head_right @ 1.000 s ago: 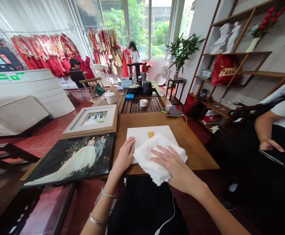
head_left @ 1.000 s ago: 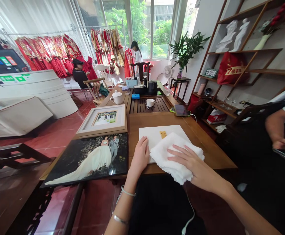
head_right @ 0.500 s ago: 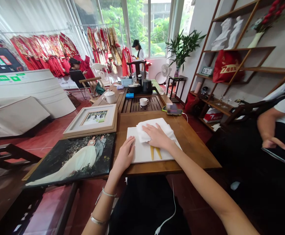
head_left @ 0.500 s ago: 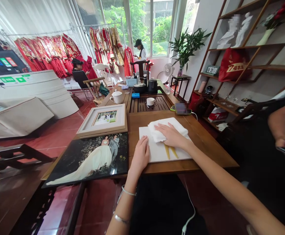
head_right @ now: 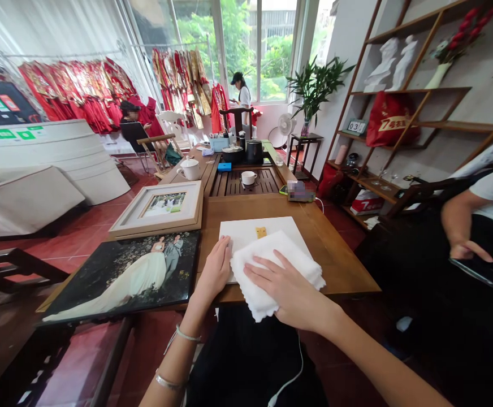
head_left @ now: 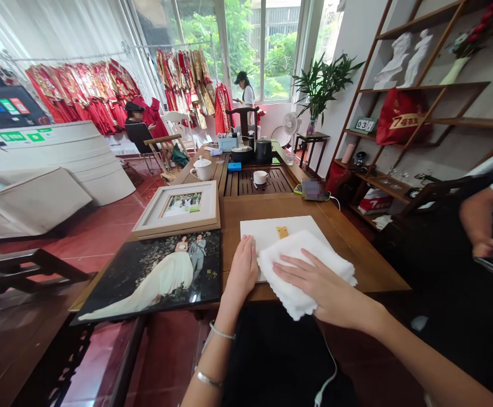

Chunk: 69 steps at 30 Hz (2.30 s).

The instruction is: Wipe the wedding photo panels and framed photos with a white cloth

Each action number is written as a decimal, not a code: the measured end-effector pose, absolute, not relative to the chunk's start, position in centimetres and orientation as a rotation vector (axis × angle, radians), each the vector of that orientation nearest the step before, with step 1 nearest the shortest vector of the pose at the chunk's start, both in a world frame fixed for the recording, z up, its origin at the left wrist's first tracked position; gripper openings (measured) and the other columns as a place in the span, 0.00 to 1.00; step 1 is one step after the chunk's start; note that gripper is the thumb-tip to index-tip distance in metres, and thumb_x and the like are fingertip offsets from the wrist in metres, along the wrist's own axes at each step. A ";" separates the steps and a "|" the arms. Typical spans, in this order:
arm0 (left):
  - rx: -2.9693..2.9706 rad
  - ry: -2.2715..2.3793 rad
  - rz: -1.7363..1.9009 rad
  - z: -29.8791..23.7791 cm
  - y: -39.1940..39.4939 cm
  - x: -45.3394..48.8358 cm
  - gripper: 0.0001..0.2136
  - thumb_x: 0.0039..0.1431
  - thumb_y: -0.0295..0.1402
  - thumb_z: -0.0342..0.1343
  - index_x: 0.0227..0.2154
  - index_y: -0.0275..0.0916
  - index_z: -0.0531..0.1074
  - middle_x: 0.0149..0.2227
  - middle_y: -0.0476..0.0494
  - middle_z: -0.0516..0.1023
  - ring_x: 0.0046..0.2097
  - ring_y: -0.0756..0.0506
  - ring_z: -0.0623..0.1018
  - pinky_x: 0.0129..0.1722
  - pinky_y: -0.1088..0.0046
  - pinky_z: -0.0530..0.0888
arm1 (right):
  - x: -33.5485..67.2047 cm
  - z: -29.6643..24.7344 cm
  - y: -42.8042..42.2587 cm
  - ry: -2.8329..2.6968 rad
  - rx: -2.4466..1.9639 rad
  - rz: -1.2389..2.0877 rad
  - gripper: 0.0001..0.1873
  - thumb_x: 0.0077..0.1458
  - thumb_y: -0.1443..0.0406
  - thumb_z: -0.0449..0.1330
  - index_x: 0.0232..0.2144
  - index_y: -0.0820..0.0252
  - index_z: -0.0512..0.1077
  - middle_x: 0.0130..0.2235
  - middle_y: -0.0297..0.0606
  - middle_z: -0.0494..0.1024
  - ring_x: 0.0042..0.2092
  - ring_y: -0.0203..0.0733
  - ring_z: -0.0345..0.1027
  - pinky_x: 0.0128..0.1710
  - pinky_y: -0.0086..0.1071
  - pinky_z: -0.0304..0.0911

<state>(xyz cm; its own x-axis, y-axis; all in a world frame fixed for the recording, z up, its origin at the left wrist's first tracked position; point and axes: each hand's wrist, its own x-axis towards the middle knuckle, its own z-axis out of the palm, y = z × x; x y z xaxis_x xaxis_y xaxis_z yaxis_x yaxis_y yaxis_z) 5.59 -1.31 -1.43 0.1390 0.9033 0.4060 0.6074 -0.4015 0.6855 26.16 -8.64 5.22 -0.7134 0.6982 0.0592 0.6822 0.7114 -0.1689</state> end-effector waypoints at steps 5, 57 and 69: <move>2.097 1.444 1.149 -1.9 -1.1 5.4 0.20 0.60 0.24 0.40 0.53 0.33 0.67 0.59 0.32 0.67 0.63 0.40 0.63 0.63 0.55 0.60 | 26.2 5.1 -6.2 -2.649 -1.383 0.210 0.50 0.35 0.78 0.49 0.64 0.57 0.53 0.65 0.38 0.56 0.67 0.43 0.43 0.64 0.54 0.35; 2.151 1.443 1.109 -1.4 -1.3 5.5 0.19 0.60 0.25 0.42 0.52 0.30 0.67 0.58 0.29 0.68 0.63 0.38 0.63 0.63 0.53 0.60 | 30.5 2.3 1.2 -2.458 -1.473 0.045 0.42 0.39 0.76 0.50 0.61 0.59 0.59 0.65 0.45 0.57 0.66 0.49 0.44 0.62 0.57 0.38; 2.126 1.442 1.159 -1.5 -1.2 5.5 0.19 0.60 0.25 0.42 0.52 0.34 0.68 0.58 0.33 0.69 0.63 0.40 0.64 0.63 0.54 0.61 | 30.9 3.2 -10.5 -2.494 -1.426 0.129 0.51 0.31 0.76 0.48 0.62 0.47 0.56 0.66 0.34 0.54 0.66 0.48 0.43 0.63 0.58 0.41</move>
